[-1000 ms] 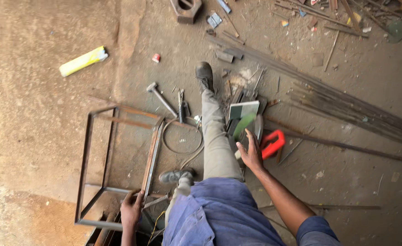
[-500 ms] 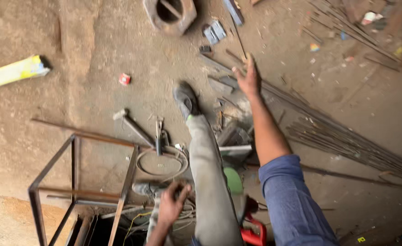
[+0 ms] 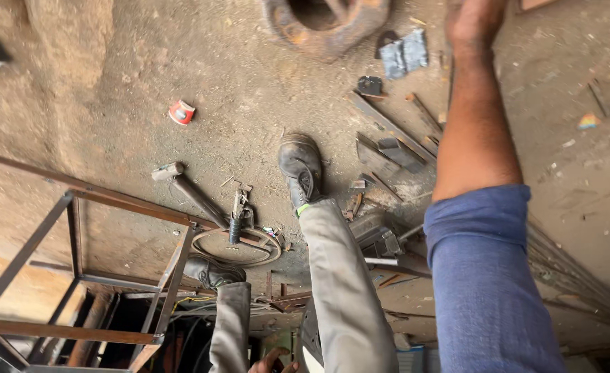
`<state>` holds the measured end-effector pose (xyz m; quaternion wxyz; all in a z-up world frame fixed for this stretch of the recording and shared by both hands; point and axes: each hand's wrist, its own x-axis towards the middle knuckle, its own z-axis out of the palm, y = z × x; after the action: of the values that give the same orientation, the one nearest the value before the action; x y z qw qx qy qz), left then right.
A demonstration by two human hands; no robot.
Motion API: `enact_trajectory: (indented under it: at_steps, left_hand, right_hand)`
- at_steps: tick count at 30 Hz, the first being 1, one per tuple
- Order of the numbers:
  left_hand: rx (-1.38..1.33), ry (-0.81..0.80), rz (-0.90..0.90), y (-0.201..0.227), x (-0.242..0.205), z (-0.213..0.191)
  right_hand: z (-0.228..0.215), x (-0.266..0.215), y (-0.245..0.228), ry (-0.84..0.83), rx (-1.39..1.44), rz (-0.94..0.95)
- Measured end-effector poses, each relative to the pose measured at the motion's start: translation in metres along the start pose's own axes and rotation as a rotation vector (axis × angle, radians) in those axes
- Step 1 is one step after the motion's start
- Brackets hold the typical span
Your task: The person welds a rectangular metal frame using a handheld welding torch, creating bright sparks. They measure the frame with a tape measure, adjust metal bars, and consult a notebook with handwritten notes and diagrams before continuing to weld and assemble the structure.
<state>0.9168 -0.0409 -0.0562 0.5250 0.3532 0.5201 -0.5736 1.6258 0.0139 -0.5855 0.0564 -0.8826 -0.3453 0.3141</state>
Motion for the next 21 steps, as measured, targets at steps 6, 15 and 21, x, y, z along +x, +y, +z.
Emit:
enact_trajectory:
  at_steps: [6, 15, 21]
  left_hand:
    - [-0.012, -0.101, -0.037, -0.008, -0.019, 0.013]
    - [-0.036, 0.020, 0.205, -0.015, -0.055, 0.024]
    - [-0.113, 0.008, 0.157, -0.002, -0.086, 0.027]
  right_hand:
    - [-0.030, -0.028, 0.014, -0.083, 0.044, 0.010]
    - [-0.119, -0.072, -0.116, 0.027, -0.124, 0.094]
    - [-0.173, -0.152, -0.179, -0.106, 0.180, 0.147]
